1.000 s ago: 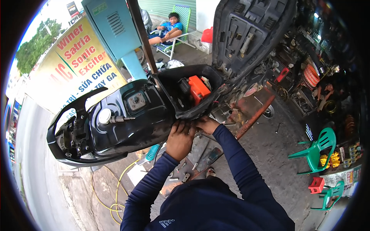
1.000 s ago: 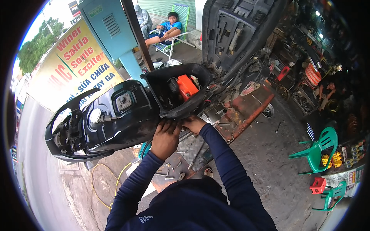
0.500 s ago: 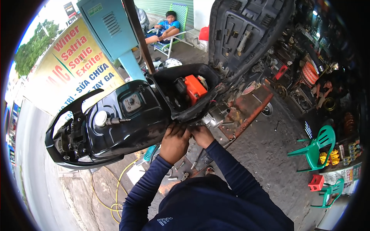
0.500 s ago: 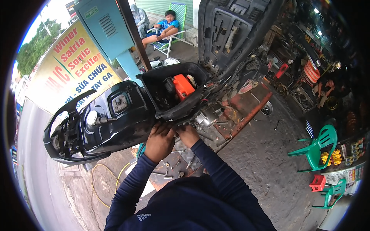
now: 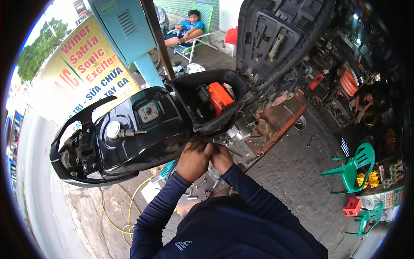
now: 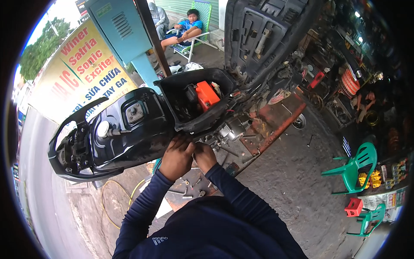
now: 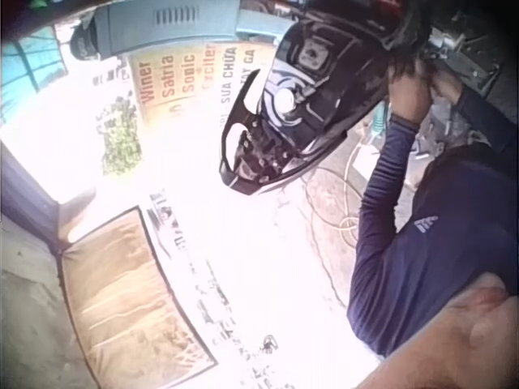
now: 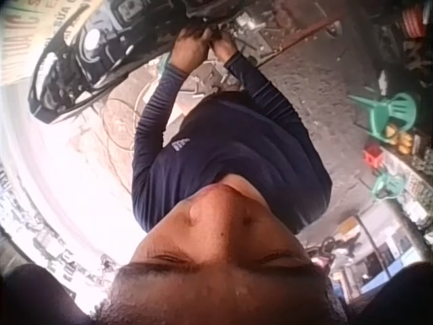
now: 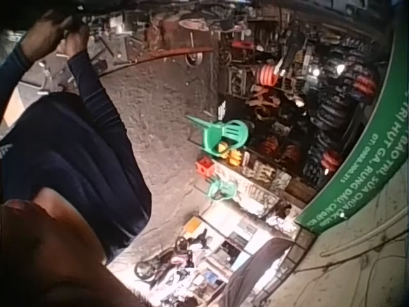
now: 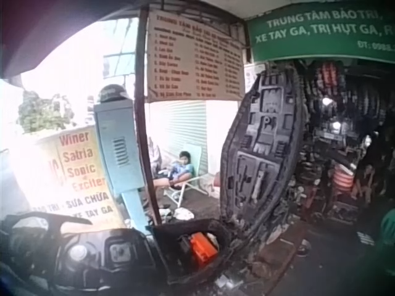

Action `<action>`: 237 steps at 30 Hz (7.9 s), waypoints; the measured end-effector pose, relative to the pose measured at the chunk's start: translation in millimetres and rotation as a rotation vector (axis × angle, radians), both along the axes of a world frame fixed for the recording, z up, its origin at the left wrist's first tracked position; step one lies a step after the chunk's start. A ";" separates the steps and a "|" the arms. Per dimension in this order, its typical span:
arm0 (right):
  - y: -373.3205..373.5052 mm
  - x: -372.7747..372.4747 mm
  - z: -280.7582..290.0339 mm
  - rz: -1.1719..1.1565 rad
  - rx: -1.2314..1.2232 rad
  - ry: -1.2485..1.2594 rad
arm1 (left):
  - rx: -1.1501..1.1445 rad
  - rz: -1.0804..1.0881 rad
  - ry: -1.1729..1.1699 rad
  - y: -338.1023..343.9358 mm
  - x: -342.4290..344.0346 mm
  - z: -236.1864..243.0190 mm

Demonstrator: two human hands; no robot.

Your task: Performing maintenance on a motorcycle, including battery and wiring work.

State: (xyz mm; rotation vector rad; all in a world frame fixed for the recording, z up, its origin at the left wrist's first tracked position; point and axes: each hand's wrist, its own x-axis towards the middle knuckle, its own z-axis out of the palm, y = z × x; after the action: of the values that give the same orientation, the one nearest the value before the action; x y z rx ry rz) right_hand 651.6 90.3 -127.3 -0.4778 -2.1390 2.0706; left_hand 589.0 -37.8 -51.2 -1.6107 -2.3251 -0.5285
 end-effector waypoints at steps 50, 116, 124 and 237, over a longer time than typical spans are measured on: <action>22.8 4.3 -5.0 0.030 -0.510 -0.098 | -0.052 -0.019 0.042 -1.4 -4.6 -4.9; 66.9 -29.3 -1.4 0.205 0.242 0.191 | -0.090 0.056 0.051 10.0 2.5 -2.2; -53.6 -14.5 9.1 -0.338 -0.564 0.025 | -0.159 0.042 -0.094 -8.6 -4.4 7.8; 56.8 0.5 12.3 -0.027 0.079 -0.083 | -0.125 0.028 0.059 5.9 2.4 -13.0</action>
State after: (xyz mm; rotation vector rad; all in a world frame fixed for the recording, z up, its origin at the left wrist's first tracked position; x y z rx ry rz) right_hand 652.0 147.1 -115.0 -0.5890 -2.2371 1.9767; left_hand 591.4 -31.9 -64.2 -1.6213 -2.3757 -0.3312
